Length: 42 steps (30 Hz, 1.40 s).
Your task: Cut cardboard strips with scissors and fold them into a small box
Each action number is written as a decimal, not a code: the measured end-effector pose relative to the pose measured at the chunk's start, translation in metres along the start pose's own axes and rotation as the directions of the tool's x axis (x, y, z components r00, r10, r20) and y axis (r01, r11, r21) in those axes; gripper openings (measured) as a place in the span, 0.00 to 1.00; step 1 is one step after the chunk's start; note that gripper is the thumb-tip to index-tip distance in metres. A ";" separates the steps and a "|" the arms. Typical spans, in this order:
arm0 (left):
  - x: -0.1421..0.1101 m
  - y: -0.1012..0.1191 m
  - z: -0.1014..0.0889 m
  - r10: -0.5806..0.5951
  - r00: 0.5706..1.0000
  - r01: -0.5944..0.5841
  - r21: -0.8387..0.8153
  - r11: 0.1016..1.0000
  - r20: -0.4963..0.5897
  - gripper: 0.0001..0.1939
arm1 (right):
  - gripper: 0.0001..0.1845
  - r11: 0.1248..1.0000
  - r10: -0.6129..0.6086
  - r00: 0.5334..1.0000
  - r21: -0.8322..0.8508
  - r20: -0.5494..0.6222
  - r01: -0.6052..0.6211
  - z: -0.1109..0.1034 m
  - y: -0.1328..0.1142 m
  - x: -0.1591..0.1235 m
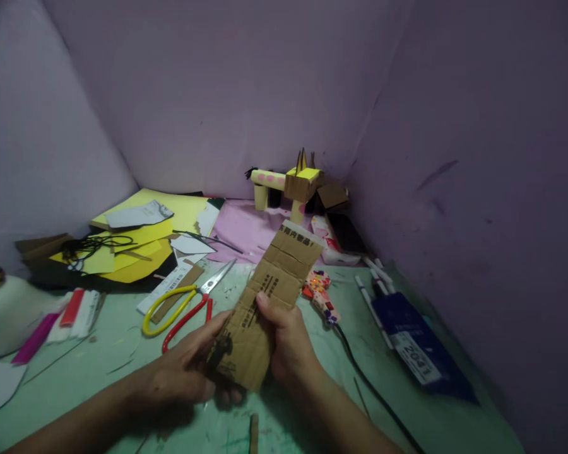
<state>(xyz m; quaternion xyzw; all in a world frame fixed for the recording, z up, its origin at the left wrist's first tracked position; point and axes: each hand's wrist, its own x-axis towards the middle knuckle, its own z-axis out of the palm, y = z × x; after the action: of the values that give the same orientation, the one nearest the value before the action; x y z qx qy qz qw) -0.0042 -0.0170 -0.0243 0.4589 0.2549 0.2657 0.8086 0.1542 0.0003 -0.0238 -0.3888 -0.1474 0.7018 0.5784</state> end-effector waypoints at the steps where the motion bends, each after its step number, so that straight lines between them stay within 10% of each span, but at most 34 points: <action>1: 0.000 0.001 0.002 0.002 1.000 -0.002 0.011 1.000 0.008 0.42 | 0.13 0.999 -0.034 0.999 -0.015 0.002 0.034 0.000 0.000 -0.001; 8: 0.004 -0.004 0.015 0.110 0.969 -0.057 0.236 0.970 -0.219 0.27 | 0.15 0.991 -0.114 0.993 -0.063 0.040 0.116 0.003 0.004 -0.004; 17: 0.007 -0.004 0.011 0.064 0.945 -0.023 0.131 0.991 -0.322 0.27 | 0.15 0.997 -0.075 0.997 -0.024 0.026 0.076 0.001 0.004 0.000; 23: 0.006 0.009 0.011 0.247 0.874 -0.152 0.249 0.957 -0.418 0.20 | 0.19 0.987 0.095 0.949 -0.153 0.299 -0.050 0.004 0.014 -0.012; 29: 0.008 0.007 0.011 0.144 0.807 -0.214 -0.056 0.975 -0.573 0.20 | 0.24 0.955 0.229 0.856 -0.276 0.463 -0.106 0.002 0.033 -0.019; 42: 0.011 0.020 0.007 0.043 0.700 -0.287 -0.226 0.931 -0.713 0.15 | 0.17 0.925 0.242 0.869 -0.373 0.431 -0.072 -0.003 0.040 -0.018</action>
<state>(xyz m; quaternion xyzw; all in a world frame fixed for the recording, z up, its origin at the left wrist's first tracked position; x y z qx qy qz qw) 0.0044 -0.0048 -0.0052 0.2086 0.4512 0.5287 0.6881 0.1290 -0.0283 -0.0447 -0.3134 -0.3711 0.7832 0.3883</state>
